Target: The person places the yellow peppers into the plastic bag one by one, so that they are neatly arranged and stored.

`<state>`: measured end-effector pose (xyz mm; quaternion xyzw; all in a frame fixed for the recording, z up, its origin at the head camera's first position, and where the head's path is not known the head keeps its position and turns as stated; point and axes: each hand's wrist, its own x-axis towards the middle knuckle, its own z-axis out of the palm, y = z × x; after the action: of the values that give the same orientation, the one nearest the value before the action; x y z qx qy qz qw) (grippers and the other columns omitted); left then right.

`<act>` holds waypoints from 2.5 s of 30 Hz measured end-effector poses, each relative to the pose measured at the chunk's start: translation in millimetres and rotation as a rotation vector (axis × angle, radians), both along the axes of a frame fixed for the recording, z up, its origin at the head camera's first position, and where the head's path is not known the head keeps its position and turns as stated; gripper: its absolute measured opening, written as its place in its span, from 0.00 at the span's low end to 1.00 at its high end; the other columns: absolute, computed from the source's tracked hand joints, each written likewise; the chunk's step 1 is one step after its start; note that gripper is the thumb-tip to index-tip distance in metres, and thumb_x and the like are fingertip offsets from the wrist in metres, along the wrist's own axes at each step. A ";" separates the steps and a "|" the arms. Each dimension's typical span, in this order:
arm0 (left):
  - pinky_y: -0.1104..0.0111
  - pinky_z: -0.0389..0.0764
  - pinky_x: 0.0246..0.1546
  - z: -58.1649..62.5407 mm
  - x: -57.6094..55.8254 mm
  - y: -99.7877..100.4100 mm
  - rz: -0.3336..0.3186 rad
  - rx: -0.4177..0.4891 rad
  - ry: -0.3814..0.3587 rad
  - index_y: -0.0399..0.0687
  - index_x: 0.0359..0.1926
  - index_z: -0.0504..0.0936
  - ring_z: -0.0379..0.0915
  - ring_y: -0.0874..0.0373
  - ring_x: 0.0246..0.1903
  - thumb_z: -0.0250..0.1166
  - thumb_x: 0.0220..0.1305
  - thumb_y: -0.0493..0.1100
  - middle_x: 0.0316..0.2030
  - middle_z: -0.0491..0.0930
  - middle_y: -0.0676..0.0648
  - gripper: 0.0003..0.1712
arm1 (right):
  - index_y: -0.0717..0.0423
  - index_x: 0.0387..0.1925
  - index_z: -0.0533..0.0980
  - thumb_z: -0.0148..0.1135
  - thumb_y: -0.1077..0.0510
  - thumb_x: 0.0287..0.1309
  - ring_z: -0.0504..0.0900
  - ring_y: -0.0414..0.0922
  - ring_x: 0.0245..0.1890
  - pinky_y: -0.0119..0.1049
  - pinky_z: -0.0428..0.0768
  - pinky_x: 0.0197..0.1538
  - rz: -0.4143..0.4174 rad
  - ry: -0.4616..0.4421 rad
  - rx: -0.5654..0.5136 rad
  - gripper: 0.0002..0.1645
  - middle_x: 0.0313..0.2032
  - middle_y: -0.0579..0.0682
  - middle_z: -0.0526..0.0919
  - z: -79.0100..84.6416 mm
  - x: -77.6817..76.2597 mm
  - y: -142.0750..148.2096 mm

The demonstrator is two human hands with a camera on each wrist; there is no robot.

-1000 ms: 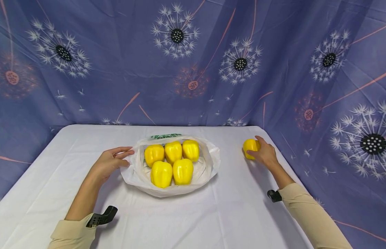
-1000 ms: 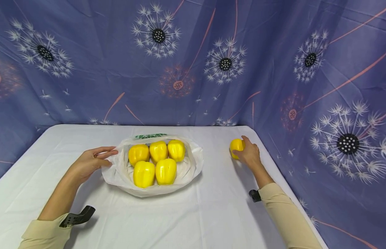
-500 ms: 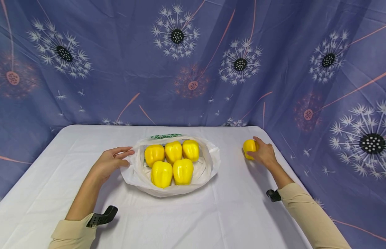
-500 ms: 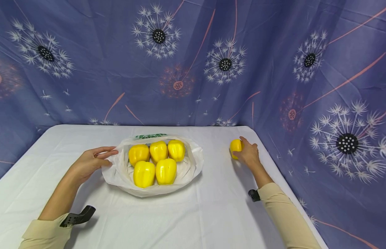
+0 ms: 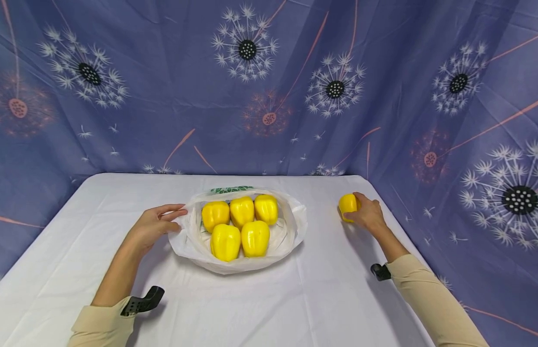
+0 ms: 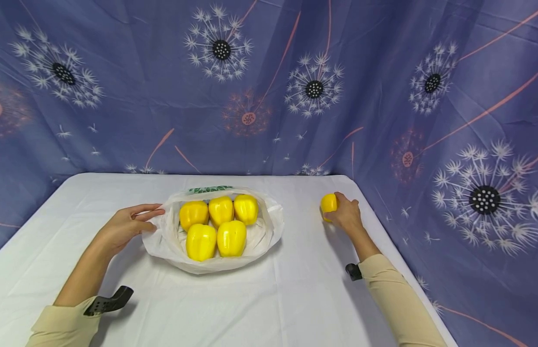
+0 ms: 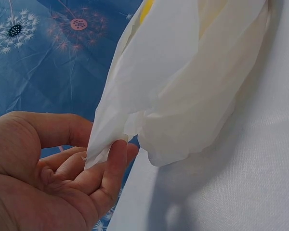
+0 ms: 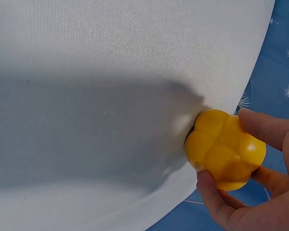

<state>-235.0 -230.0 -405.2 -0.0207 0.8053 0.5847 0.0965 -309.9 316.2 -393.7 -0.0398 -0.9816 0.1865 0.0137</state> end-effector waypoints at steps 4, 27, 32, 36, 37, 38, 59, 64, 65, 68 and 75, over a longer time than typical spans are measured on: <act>0.73 0.68 0.55 -1.0 -0.3 0.1 0.002 0.004 -0.001 0.38 0.75 0.63 0.59 0.45 0.74 0.63 0.57 0.31 0.67 0.73 0.37 0.43 | 0.66 0.72 0.60 0.69 0.50 0.54 0.68 0.70 0.57 0.63 0.71 0.58 -0.009 0.024 -0.003 0.49 0.64 0.74 0.71 -1.1 0.9 0.8; 0.73 0.68 0.56 -1.7 -1.6 -0.4 -0.001 0.011 -0.006 0.39 0.75 0.63 0.58 0.46 0.75 0.63 0.58 0.31 0.67 0.73 0.38 0.43 | 0.65 0.73 0.59 0.68 0.49 0.55 0.68 0.74 0.60 0.66 0.68 0.61 0.005 0.004 -0.017 0.50 0.67 0.73 0.68 0.2 4.1 8.5; 0.56 0.64 0.66 -2.1 -1.7 -0.2 0.004 0.032 -0.013 0.38 0.76 0.62 0.56 0.45 0.76 0.62 0.57 0.30 0.68 0.72 0.37 0.43 | 0.63 0.74 0.58 0.68 0.48 0.55 0.67 0.76 0.62 0.68 0.67 0.62 -0.009 0.004 -0.030 0.50 0.68 0.74 0.67 -1.2 4.3 8.0; 0.51 0.61 0.69 -2.2 -1.3 0.0 0.007 0.040 -0.023 0.38 0.76 0.61 0.54 0.43 0.76 0.62 0.58 0.30 0.68 0.72 0.36 0.44 | 0.63 0.74 0.59 0.69 0.48 0.55 0.67 0.76 0.62 0.68 0.67 0.63 -0.021 0.018 -0.049 0.50 0.68 0.74 0.67 -3.3 4.9 7.4; 0.51 0.61 0.69 -2.1 -1.2 0.1 0.008 0.041 -0.024 0.38 0.76 0.61 0.54 0.43 0.76 0.62 0.58 0.30 0.68 0.72 0.36 0.44 | 0.63 0.74 0.59 0.69 0.48 0.55 0.67 0.75 0.62 0.68 0.67 0.62 -0.025 0.023 -0.054 0.50 0.68 0.74 0.67 -4.0 5.1 7.1; 0.51 0.61 0.69 -1.9 -1.0 0.1 0.007 0.040 -0.024 0.38 0.76 0.61 0.54 0.43 0.76 0.62 0.58 0.30 0.68 0.71 0.36 0.44 | 0.63 0.74 0.59 0.69 0.48 0.55 0.68 0.75 0.62 0.67 0.67 0.62 -0.029 0.027 -0.059 0.50 0.68 0.73 0.67 -4.6 5.5 6.9; 0.54 0.63 0.65 -2.3 -0.6 -0.6 -0.001 0.036 -0.005 0.37 0.76 0.62 0.57 0.45 0.75 0.62 0.57 0.30 0.67 0.73 0.37 0.44 | 0.60 0.72 0.64 0.72 0.48 0.53 0.74 0.70 0.58 0.63 0.72 0.59 0.043 0.062 -0.093 0.48 0.64 0.71 0.74 -2.0 17.8 -21.9; 0.65 0.67 0.49 -3.2 -0.2 -2.0 -0.005 0.005 0.006 0.38 0.76 0.63 0.68 0.64 0.62 0.64 0.57 0.32 0.66 0.76 0.42 0.44 | 0.60 0.71 0.66 0.73 0.49 0.53 0.77 0.67 0.57 0.62 0.75 0.57 0.081 0.076 -0.078 0.48 0.63 0.70 0.76 -0.5 20.1 -27.7; 0.66 0.66 0.45 -3.3 -0.1 -2.2 -0.005 0.002 0.011 0.38 0.75 0.63 0.68 0.68 0.58 0.64 0.57 0.32 0.66 0.76 0.42 0.44 | 0.60 0.71 0.66 0.73 0.49 0.53 0.77 0.67 0.57 0.61 0.75 0.57 0.086 0.076 -0.080 0.47 0.63 0.70 0.76 0.1 20.5 -28.9; 0.66 0.66 0.45 -3.3 0.0 -2.4 -0.005 0.005 0.018 0.38 0.75 0.63 0.70 0.67 0.58 0.64 0.57 0.32 0.65 0.77 0.43 0.43 | 0.60 0.71 0.66 0.73 0.49 0.52 0.77 0.67 0.57 0.61 0.75 0.56 0.098 0.073 -0.088 0.47 0.63 0.69 0.76 1.4 22.7 -32.6; 0.71 0.67 0.41 -3.1 0.3 -2.3 -0.005 0.004 0.020 0.37 0.75 0.63 0.68 0.77 0.49 0.64 0.56 0.31 0.65 0.77 0.41 0.44 | 0.58 0.71 0.67 0.74 0.50 0.52 0.77 0.65 0.57 0.60 0.75 0.58 0.115 0.065 -0.090 0.47 0.63 0.68 0.76 3.2 25.6 -40.9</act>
<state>-234.7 -232.3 -408.3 -0.0128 0.8049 0.5864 0.0900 -284.3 275.3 -390.6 0.0220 -0.9719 0.2321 0.0328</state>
